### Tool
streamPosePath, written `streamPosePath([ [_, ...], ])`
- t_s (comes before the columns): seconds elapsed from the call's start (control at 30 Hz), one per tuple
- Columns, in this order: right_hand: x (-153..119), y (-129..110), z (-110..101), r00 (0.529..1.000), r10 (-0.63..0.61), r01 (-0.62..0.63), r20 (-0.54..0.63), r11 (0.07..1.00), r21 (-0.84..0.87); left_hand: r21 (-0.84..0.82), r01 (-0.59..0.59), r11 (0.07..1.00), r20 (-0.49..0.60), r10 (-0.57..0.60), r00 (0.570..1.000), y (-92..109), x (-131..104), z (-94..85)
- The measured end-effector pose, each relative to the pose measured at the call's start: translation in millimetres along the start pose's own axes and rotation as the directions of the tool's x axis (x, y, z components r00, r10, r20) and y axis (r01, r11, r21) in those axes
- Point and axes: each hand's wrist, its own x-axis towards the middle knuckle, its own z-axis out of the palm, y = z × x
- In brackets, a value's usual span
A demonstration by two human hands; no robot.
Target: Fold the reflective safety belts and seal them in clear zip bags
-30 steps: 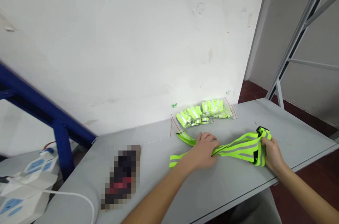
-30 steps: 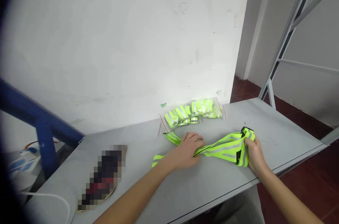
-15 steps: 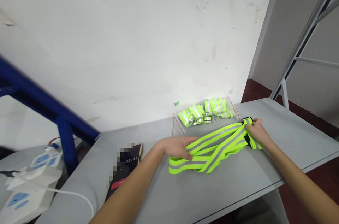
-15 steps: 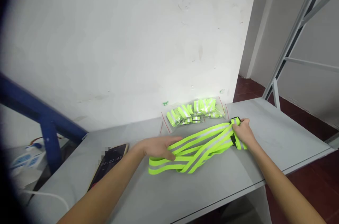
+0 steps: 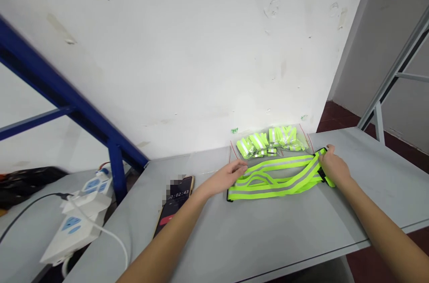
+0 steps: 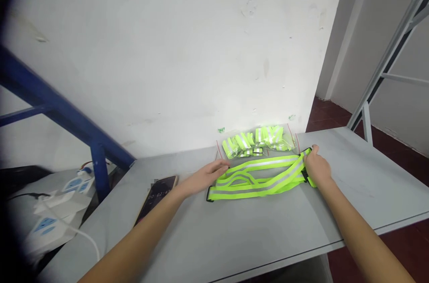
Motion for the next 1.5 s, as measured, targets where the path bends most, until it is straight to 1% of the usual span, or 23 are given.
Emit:
streamPosePath([
  [0.07,3,3,-1,1.0,0.004,-0.004,0.006,1.0,-0.019,-0.004,-0.075,0.997,-0.068,0.075,0.995,-12,-6,14.5],
  [0.13,5,6,-1,1.0,0.009,-0.009,0.006,1.0,-0.028,0.089,-0.152,0.984,-0.12,0.162,0.98,-22,-11,29.3],
  [0.23,6,9,0,1.0,0.025,-0.025,-0.007,0.999,-0.025,0.213,-0.18,0.96,-0.155,0.215,0.964,-29,-16,43.2],
  [0.27,6,10,0,0.999,0.03,-0.03,-0.013,0.999,-0.021,0.21,-0.174,0.962,-0.169,0.211,0.963,-30,-17,44.5],
  [0.33,7,13,0,0.999,0.038,-0.038,-0.02,0.999,-0.012,0.139,-0.168,0.976,-0.191,0.193,0.962,-29,-21,42.2],
  [0.4,7,16,-3,0.999,0.041,-0.041,-0.015,0.999,-0.003,0.02,-0.148,0.989,-0.164,0.149,0.975,-28,-25,35.7],
  [0.5,5,20,-5,0.999,0.043,-0.043,0.011,0.999,0.008,-0.116,-0.057,0.992,-0.115,0.043,0.992,-27,-31,26.5],
  [0.57,4,21,-5,0.999,0.04,-0.04,0.036,0.999,0.006,-0.11,-0.042,0.993,-0.094,0.032,0.995,-26,-32,25.1],
  [0.7,4,24,-1,0.996,0.022,-0.019,0.081,0.999,-0.043,0.024,-0.153,0.988,-0.047,0.154,0.987,-24,-29,31.5],
  [0.77,6,25,1,0.996,0.019,-0.014,0.088,0.998,-0.055,0.055,-0.16,0.986,-0.07,0.163,0.984,-23,-27,35.2],
  [0.83,9,25,2,0.996,0.024,-0.019,0.09,0.998,-0.053,-0.001,-0.127,0.992,-0.102,0.126,0.987,-23,-27,38.5],
  [0.87,11,25,2,0.995,0.024,-0.019,0.093,0.999,-0.051,-0.103,-0.096,0.99,-0.101,0.086,0.991,-24,-27,40.3],
  [0.9,12,26,2,0.995,0.018,-0.013,0.098,0.999,-0.052,-0.271,-0.058,0.961,-0.085,0.036,0.996,-24,-26,42.6],
  [0.93,13,26,2,0.995,0.009,-0.004,0.102,0.998,-0.055,-0.475,-0.015,0.88,-0.055,-0.013,0.998,-25,-26,45.2],
  [0.97,13,26,1,0.995,-0.001,0.007,0.103,0.998,-0.06,-0.662,0.023,0.749,-0.018,-0.047,0.999,-26,-26,48.1],
  [1.0,13,26,1,0.995,-0.014,0.02,0.102,0.998,-0.061,-0.797,0.045,0.603,0.011,-0.059,0.998,-26,-25,51.0],
  [1.03,13,26,1,0.995,-0.026,0.032,0.098,0.998,-0.059,-0.877,0.045,0.478,0.021,-0.055,0.998,-27,-25,53.6],
  [1.07,13,27,0,0.995,-0.035,0.041,0.094,0.998,-0.056,-0.921,0.033,0.389,0.017,-0.046,0.999,-28,-24,55.7],
  [1.1,12,27,0,0.995,-0.04,0.044,0.092,0.998,-0.051,-0.943,0.024,0.333,0.011,-0.04,0.999,-29,-24,57.3],
  [1.2,11,27,1,0.996,-0.024,0.027,0.087,0.999,-0.037,-0.975,0.034,0.221,0.026,-0.037,0.999,-32,-23,58.7],
  [1.3,12,25,2,0.999,-0.003,0.001,0.048,0.999,0.042,-0.979,0.095,0.182,0.089,-0.043,0.995,-33,-24,58.4],
  [1.37,12,23,1,0.999,-0.029,0.023,0.045,0.992,0.121,-0.98,0.11,0.166,0.104,-0.046,0.994,-34,-24,57.9],
  [1.5,10,17,-2,0.99,-0.078,0.05,0.117,0.973,0.226,-0.991,0.02,0.13,0.01,-0.079,0.997,-32,-21,53.9],
])
